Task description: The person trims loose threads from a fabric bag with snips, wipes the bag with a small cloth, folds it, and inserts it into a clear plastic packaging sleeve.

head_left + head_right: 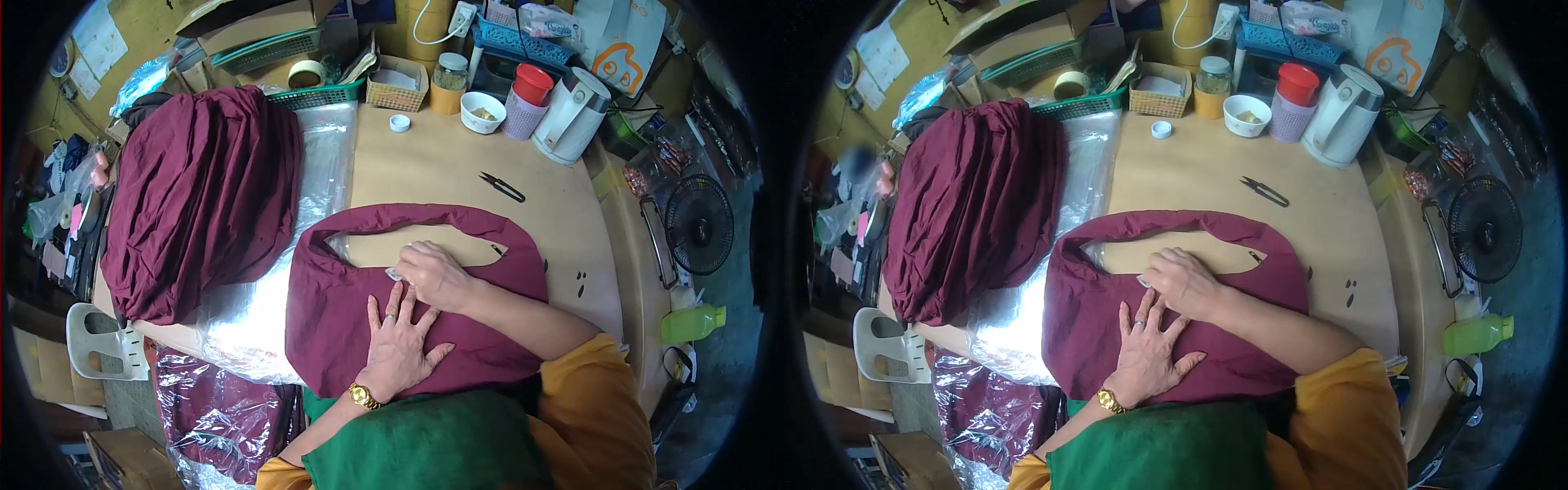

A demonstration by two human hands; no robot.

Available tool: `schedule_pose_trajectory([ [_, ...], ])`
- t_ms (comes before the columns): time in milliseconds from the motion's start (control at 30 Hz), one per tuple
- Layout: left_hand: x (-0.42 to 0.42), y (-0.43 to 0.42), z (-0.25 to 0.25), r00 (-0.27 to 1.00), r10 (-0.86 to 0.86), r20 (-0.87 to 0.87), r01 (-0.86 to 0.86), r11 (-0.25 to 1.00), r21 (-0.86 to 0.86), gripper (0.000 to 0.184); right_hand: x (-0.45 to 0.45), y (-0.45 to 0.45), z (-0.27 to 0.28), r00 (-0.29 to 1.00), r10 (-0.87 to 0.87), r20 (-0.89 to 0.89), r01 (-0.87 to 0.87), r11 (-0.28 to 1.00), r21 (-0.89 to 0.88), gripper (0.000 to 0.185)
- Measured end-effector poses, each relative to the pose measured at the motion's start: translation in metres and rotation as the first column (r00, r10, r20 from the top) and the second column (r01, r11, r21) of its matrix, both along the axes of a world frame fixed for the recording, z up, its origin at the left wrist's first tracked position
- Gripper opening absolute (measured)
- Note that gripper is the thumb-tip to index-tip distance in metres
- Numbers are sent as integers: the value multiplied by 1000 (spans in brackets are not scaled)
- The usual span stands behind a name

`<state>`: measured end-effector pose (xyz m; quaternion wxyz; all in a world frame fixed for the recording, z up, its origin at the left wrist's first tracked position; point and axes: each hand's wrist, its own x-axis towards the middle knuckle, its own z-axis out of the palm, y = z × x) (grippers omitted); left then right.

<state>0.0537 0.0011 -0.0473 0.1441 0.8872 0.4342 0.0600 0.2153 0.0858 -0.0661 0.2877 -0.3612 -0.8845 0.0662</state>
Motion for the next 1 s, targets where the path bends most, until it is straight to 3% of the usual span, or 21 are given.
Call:
schedule_pose_trajectory([
  [200,0,0,-2,992,13,123,-18,999,36,72,37,-16,6,995,-53,89,57,997,-53,21],
  [467,-1,0,-2,998,23,63,-25,999,28,71,10,-7,1,998,-48,35,48,999,11,19],
  [700,-1,0,-3,993,4,114,-9,999,44,73,36,-16,11,986,-65,154,70,997,-31,18],
  [867,-3,0,-1,999,15,34,-15,1000,1,73,0,-1,4,998,5,61,-5,1000,0,17],
  [1000,-3,0,-4,992,4,127,-11,998,56,73,34,-15,11,993,-24,118,22,999,23,16],
])
